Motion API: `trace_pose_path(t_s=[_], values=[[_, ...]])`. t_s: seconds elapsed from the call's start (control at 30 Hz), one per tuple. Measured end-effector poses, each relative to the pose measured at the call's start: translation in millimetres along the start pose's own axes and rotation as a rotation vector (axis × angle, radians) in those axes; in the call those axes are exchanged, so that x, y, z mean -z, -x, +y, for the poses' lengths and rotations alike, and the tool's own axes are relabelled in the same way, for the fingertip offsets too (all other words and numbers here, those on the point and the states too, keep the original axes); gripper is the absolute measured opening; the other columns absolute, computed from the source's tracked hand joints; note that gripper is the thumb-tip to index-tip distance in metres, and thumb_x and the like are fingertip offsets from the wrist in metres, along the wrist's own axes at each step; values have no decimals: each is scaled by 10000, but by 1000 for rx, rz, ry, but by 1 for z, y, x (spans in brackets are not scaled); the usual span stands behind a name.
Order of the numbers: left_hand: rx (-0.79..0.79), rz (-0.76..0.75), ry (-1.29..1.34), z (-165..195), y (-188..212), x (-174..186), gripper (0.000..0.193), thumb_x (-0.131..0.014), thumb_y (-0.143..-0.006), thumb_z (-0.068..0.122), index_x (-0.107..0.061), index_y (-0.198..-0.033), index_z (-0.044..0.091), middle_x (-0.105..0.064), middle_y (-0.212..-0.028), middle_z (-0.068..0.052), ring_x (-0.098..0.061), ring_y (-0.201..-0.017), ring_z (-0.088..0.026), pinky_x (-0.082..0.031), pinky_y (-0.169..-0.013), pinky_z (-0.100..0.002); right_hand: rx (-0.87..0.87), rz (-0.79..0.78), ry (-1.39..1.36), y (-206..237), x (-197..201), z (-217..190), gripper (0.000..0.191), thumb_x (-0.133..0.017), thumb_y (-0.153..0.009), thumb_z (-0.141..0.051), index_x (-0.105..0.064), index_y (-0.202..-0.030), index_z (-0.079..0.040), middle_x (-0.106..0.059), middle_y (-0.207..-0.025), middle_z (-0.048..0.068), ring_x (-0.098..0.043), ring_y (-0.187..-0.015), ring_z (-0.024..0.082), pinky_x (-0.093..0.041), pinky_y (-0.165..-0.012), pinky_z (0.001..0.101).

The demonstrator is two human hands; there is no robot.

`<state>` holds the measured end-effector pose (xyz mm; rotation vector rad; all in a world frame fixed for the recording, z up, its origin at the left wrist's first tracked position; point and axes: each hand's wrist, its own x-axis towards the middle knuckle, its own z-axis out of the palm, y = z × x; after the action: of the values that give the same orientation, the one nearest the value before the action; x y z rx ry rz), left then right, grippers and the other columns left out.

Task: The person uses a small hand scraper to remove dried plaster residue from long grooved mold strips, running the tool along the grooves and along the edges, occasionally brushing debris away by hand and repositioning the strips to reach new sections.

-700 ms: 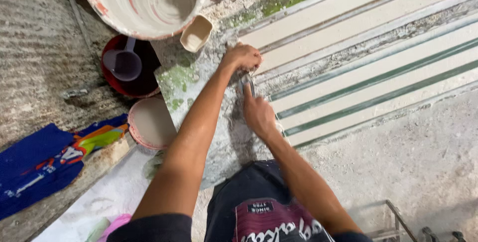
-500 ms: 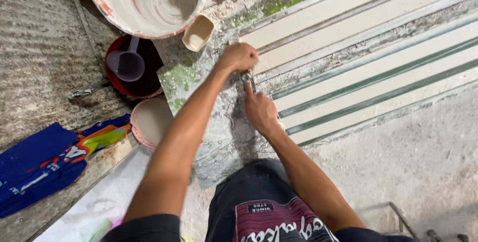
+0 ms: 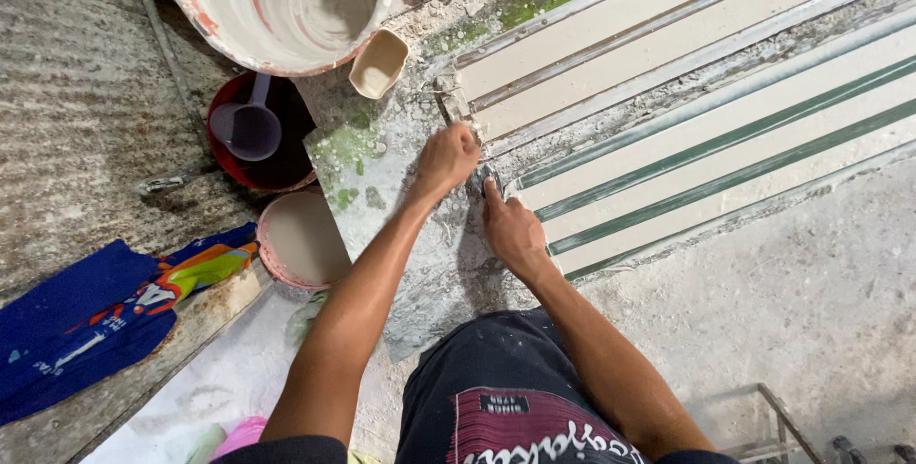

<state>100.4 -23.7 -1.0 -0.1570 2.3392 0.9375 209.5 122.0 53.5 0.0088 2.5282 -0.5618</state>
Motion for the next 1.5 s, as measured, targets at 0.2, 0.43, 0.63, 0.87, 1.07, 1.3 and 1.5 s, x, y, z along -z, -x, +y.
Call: trace_pose_path(t_s=[0.2,0.43,0.63,0.87,1.07,1.3,1.5], values=[[-173,251,-136,26,-3,2,473,-702,-882,152,-589,-1328,47,-613,-1082,-285,-691,-875,-384,-592,-614,-432,5,48,-35,10,-6,0,466,-445,-1061,-351,-480,-1508,-223,-670,-853,275,-692,-691,448,-561,-622,575],[40,121,-50,29,-17,-7,297,-461,-1120,143,-686,-1128,-50,-703,-1062,-286,-734,-926,-394,-602,-772,-437,-74,-121,9,15,-7,6,502,-356,-1089,-387,-401,-1563,-228,-656,-801,213,-685,-599,337,-585,-551,508],[-134,101,-311,28,-40,-9,349,-490,-944,115,-624,-1162,-121,-735,-1008,-311,-763,-939,-389,-625,-805,-431,11,20,12,13,-6,6,500,-429,-1062,-362,-444,-1526,-177,-676,-813,241,-688,-647,413,-561,-579,550],[-26,141,-221,20,-40,-7,307,-507,-972,185,-632,-1120,-53,-707,-1051,-306,-721,-960,-423,-572,-817,-484,-11,10,-23,15,-3,7,482,-469,-1043,-343,-465,-1498,-183,-682,-832,270,-694,-698,451,-559,-629,573],[-192,298,-398,23,-25,-16,259,-551,-956,133,-543,-1119,-68,-687,-990,-320,-737,-862,-430,-617,-716,-447,40,59,-43,12,-7,6,468,-490,-1035,-335,-499,-1485,-204,-687,-838,271,-693,-708,453,-557,-639,574],[-142,244,-32,15,-13,-1,209,-521,-979,106,-542,-1123,-43,-685,-915,-246,-730,-772,-377,-615,-637,-462,-3,-48,-44,9,-8,-1,484,-457,-1050,-332,-445,-1516,-203,-676,-851,273,-702,-625,421,-575,-537,547],[-326,333,-191,-4,-7,-4,181,-518,-997,85,-628,-1008,-58,-670,-968,-313,-725,-805,-423,-614,-661,-448,85,70,-2,6,-13,-1,468,-499,-1009,-330,-499,-1457,-198,-690,-796,258,-683,-656,456,-541,-576,588]])
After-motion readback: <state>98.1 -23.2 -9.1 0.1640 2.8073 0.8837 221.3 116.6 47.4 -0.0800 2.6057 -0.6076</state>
